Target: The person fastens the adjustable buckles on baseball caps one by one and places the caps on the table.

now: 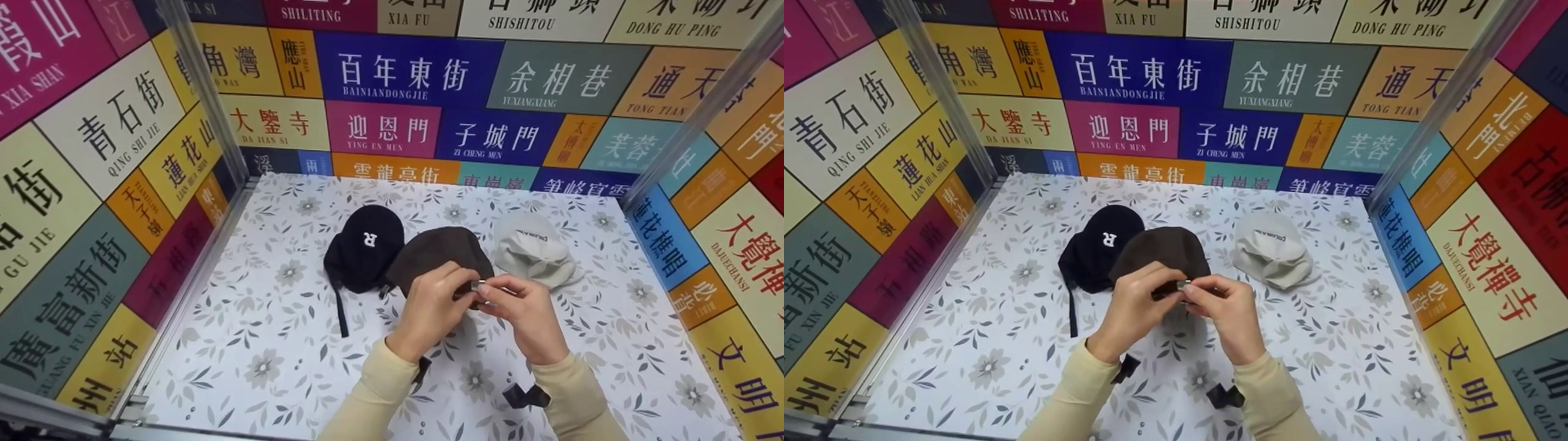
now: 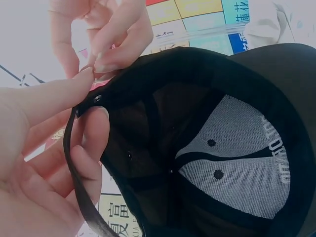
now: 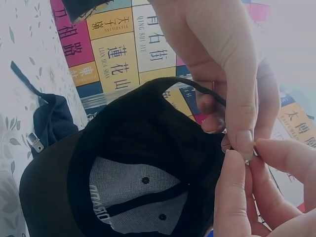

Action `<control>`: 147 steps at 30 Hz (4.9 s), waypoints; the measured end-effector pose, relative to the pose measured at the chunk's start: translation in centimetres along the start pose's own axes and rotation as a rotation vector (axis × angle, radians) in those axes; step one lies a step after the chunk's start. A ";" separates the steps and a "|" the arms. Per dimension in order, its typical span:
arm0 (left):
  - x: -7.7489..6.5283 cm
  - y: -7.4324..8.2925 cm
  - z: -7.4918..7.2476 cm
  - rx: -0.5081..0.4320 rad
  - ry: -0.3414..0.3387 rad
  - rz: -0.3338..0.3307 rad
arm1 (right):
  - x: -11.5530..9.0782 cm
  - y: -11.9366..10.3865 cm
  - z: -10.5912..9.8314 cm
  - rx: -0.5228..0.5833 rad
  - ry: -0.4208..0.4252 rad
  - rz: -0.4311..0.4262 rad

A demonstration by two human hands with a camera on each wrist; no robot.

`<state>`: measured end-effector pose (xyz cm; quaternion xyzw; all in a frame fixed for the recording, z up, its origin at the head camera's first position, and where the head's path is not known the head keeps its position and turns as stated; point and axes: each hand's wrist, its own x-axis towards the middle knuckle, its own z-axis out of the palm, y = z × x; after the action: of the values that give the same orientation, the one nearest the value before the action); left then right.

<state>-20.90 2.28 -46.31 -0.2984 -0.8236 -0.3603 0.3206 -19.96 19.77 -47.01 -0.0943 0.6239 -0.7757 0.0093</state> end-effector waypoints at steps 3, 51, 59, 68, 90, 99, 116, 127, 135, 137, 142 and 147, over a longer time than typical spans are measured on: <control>0.0 -0.1 0.0 -0.014 -0.009 0.014 | 0.0 0.1 0.0 0.000 0.018 0.004; 0.1 -0.1 -0.4 0.009 -0.018 0.104 | -0.6 -0.2 -0.3 0.019 0.028 -0.041; 0.0 0.0 -0.6 0.015 -0.014 0.103 | -0.8 -0.6 -0.4 0.011 0.040 -0.042; 0.0 0.1 -0.6 0.016 -0.003 0.111 | -0.9 -0.5 -0.4 -0.002 0.032 -0.048; 0.2 0.1 -0.1 -0.012 -0.004 0.122 | -1.4 -2.1 0.6 -0.100 0.006 -0.060; 0.6 0.3 0.1 -0.007 -0.021 0.136 | -1.6 -2.4 0.1 -0.095 0.027 -0.082; 0.2 0.5 -0.5 0.005 -0.024 0.122 | -1.8 -2.4 0.4 -0.122 0.030 -0.059; 0.2 0.6 -0.3 0.053 -0.029 0.154 | -1.7 -1.8 0.3 -0.074 0.007 -0.053; 0.2 0.8 -0.1 0.083 -0.032 0.154 | -1.5 -0.6 -0.7 -0.060 0.029 -0.051; 0.2 0.8 -0.1 0.084 -0.036 0.153 | -1.5 -0.5 -0.8 -0.061 0.036 -0.058; 0.2 0.7 -0.2 0.086 -0.042 0.152 | -1.6 -0.4 -0.8 -0.062 0.050 -0.070; 0.1 0.6 -0.2 0.109 -0.043 0.150 | -1.6 -0.4 -0.9 -0.070 0.057 -0.073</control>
<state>-20.47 2.46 -45.87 -0.3490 -0.8241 -0.2833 0.3448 -18.48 20.90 -47.03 -0.0953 0.6468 -0.7556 -0.0401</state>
